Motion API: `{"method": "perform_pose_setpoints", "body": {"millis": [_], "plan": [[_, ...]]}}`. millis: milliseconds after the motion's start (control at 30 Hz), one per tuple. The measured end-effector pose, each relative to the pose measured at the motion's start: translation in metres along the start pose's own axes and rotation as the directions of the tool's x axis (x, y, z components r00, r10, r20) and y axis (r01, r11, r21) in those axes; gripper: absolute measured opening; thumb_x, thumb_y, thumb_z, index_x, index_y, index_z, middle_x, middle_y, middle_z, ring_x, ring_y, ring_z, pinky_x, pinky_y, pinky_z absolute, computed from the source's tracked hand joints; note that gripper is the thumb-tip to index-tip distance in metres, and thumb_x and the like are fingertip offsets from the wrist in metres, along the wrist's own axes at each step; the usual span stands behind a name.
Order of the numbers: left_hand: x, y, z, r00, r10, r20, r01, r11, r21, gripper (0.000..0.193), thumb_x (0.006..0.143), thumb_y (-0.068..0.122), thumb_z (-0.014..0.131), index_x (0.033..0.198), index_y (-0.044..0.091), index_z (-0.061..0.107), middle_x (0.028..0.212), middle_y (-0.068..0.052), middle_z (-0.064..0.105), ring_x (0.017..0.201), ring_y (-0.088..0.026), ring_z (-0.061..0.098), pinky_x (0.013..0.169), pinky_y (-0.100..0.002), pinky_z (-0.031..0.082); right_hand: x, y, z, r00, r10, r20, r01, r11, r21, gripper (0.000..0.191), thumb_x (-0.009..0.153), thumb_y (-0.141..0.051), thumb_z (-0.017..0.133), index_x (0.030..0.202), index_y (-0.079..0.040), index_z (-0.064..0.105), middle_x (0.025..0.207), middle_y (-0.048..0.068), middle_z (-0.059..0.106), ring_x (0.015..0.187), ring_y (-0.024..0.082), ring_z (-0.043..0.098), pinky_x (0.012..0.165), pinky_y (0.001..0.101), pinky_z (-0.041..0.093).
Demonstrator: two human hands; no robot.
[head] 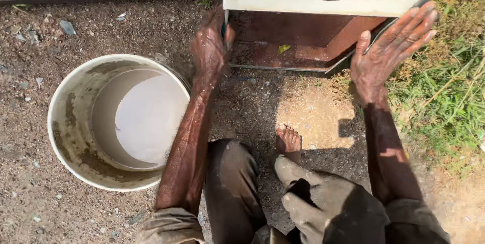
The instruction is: The person kneels on the ground and sands a white rectangular frame using a sanding block. They repeatedly dip the sanding block into a bucket of water and continue sanding the frame's edges and corners.
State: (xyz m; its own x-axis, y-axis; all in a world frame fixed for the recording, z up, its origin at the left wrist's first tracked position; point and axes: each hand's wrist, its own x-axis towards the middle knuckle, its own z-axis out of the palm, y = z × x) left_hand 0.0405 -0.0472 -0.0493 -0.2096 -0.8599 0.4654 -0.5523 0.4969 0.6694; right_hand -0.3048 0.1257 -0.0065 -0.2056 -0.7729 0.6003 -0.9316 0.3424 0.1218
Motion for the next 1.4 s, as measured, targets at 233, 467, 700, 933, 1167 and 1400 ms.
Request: {"method": "perform_pose_setpoints", "body": {"millis": [233,467,700,933,1167,1400], "plan": [[0.002,0.012,-0.04,0.971,-0.147,0.188,0.14,0.989,0.049,0.025,0.098,0.01,0.058,0.113,-0.003,0.072,0.114,-0.026,0.069,0.078,-0.03,0.074,0.054,-0.037,0.065,-0.003,-0.124,0.028,0.94,-0.329,-0.094,0.342,0.917,0.206,0.071,0.124,-0.053,0.028,0.172,-0.009,0.001,0.178,0.012,-0.008,0.166,0.033,-0.008,0.136,0.0552,-0.008],[0.002,0.026,-0.054,0.995,0.021,0.102,-0.032,0.994,0.1,0.029,0.097,0.01,0.066,0.12,-0.007,0.072,0.112,-0.027,0.07,0.093,-0.035,0.074,0.071,-0.044,0.066,0.011,-0.068,0.03,0.913,0.321,-0.252,-0.22,0.907,0.358,0.074,0.112,-0.062,0.011,0.173,-0.022,0.001,0.176,-0.001,-0.009,0.162,0.017,-0.011,0.134,0.0438,-0.005],[0.001,0.016,-0.049,0.99,-0.052,0.13,0.044,0.997,0.067,0.028,0.099,0.013,0.064,0.115,-0.008,0.072,0.114,-0.029,0.07,0.084,-0.033,0.076,0.057,-0.039,0.066,0.011,-0.074,0.041,0.919,0.258,-0.299,-0.16,0.935,0.316,0.076,0.107,-0.063,0.011,0.17,-0.023,0.007,0.179,-0.002,-0.004,0.163,0.016,-0.006,0.136,0.0452,-0.006],[0.001,0.012,-0.05,0.992,0.002,0.129,-0.014,0.996,0.085,0.025,0.1,0.014,0.063,0.107,-0.007,0.074,0.1,-0.024,0.071,0.085,-0.032,0.074,0.064,-0.04,0.065,-0.002,-0.108,0.034,0.977,0.06,-0.204,0.015,0.939,0.345,0.076,0.111,-0.066,0.019,0.17,-0.02,0.007,0.177,-0.001,-0.003,0.164,0.02,-0.009,0.136,0.0485,-0.004],[0.005,0.017,-0.049,0.989,-0.065,0.13,0.051,0.993,0.109,0.023,0.098,0.012,0.062,0.106,-0.005,0.074,0.112,-0.026,0.07,0.078,-0.03,0.075,0.056,-0.04,0.065,0.012,-0.074,0.025,0.885,0.39,-0.253,-0.244,0.853,0.461,0.075,0.11,-0.067,0.012,0.172,-0.029,-0.004,0.174,-0.007,-0.011,0.161,0.014,-0.014,0.135,0.0405,-0.005],[-0.003,0.018,-0.046,0.991,-0.037,0.128,0.006,0.973,0.233,0.032,0.096,0.017,0.065,0.121,0.001,0.074,0.113,-0.02,0.072,0.087,-0.03,0.074,0.07,-0.044,0.064,-0.005,-0.097,0.026,0.95,-0.302,-0.084,0.314,0.911,0.268,0.078,0.113,-0.062,0.013,0.173,-0.016,-0.008,0.179,0.006,-0.013,0.166,0.027,-0.012,0.131,0.0474,-0.012]]}}
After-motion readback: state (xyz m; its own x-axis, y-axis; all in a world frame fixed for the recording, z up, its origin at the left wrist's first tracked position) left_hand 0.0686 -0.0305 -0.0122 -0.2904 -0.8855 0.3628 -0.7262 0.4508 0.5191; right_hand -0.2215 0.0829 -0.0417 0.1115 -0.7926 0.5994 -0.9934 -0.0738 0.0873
